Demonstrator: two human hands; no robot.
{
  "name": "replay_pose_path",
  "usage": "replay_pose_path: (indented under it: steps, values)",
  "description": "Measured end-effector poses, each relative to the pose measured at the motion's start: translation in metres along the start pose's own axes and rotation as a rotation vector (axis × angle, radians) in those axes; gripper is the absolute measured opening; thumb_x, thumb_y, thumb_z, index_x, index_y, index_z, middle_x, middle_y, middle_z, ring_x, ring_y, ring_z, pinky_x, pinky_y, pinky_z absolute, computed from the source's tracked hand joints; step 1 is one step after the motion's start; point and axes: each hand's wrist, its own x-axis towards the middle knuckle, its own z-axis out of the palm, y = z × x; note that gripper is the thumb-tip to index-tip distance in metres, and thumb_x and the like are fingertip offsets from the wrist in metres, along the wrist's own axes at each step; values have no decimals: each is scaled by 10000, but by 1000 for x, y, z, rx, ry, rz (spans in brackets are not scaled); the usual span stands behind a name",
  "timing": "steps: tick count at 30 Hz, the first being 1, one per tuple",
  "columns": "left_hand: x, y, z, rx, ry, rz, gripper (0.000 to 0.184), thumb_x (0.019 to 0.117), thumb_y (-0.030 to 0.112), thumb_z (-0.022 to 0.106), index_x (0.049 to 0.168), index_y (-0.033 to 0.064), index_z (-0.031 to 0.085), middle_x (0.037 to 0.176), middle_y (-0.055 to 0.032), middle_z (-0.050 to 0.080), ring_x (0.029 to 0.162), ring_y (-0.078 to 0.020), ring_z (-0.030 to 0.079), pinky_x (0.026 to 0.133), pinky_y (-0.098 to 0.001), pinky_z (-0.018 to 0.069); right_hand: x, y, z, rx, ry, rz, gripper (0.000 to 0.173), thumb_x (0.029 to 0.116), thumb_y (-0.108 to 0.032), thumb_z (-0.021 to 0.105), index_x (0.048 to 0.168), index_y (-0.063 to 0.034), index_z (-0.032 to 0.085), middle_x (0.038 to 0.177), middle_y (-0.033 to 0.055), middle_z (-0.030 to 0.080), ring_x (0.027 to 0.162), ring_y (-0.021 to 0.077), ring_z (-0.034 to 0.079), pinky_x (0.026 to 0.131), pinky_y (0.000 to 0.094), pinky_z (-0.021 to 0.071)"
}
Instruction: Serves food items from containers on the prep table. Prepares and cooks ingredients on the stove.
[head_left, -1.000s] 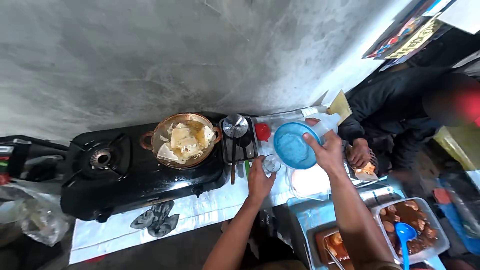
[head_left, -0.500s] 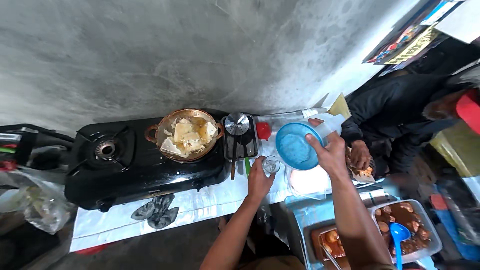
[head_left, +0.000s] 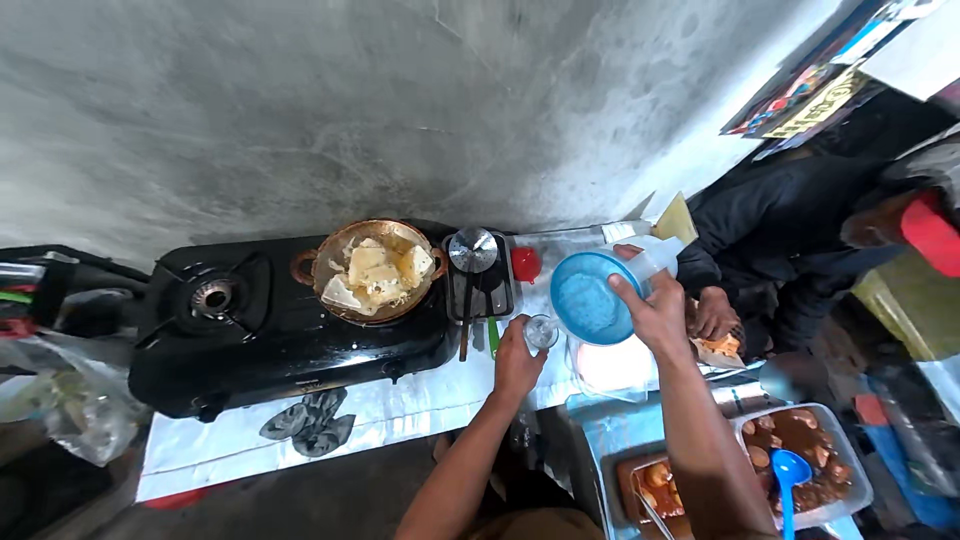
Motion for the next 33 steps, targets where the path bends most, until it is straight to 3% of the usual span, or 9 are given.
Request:
replay_pose_path:
  steps: [8,10,14,17,27,33]
  values:
    - [8,1,9,20,-5,-10,780,778,213,856,1447,65,484,1356,-139,626,1210,-258,640,1041,-423,529,2,11,-2,-12,11,-12,449,951,-380,697,1343,-163,674,1370,-38,670,1336,115,563,1240,532,310]
    - [9,1,13,21,-2,-9,781,771,215,862,1442,66,491,1346,-137,632,1199,-258,647,1032,-426,536,3,16,-3,-10,4,0,445,953,-377,694,1343,-163,675,1372,-39,669,1338,111,561,1234,520,321]
    - [11,6,15,18,2,-9,774,771,230,867,1434,73,500,1331,-129,641,1180,-246,655,1017,-423,545,6,29,-7,122,3,90,421,949,-315,704,1329,-137,683,1361,3,674,1282,146,608,1091,421,512]
    - [13,10,15,-2,11,-2,784,767,235,878,1430,57,499,1324,-138,641,1174,-243,657,1016,-417,547,8,45,-8,288,18,156,386,951,-227,688,1312,-89,680,1319,44,699,1208,176,665,1009,410,579]
    - [19,24,7,-27,18,35,832,742,260,909,1428,25,502,1317,-161,645,1160,-253,662,1015,-427,547,30,103,14,718,180,516,278,955,-126,652,1211,-23,688,1156,119,742,1028,219,720,885,415,613]
    - [4,27,12,-49,72,101,857,687,235,948,1390,11,514,1272,-161,664,1169,-231,659,1014,-434,553,33,139,42,906,298,732,318,937,-248,744,1152,-33,650,996,117,726,880,214,705,782,423,608]
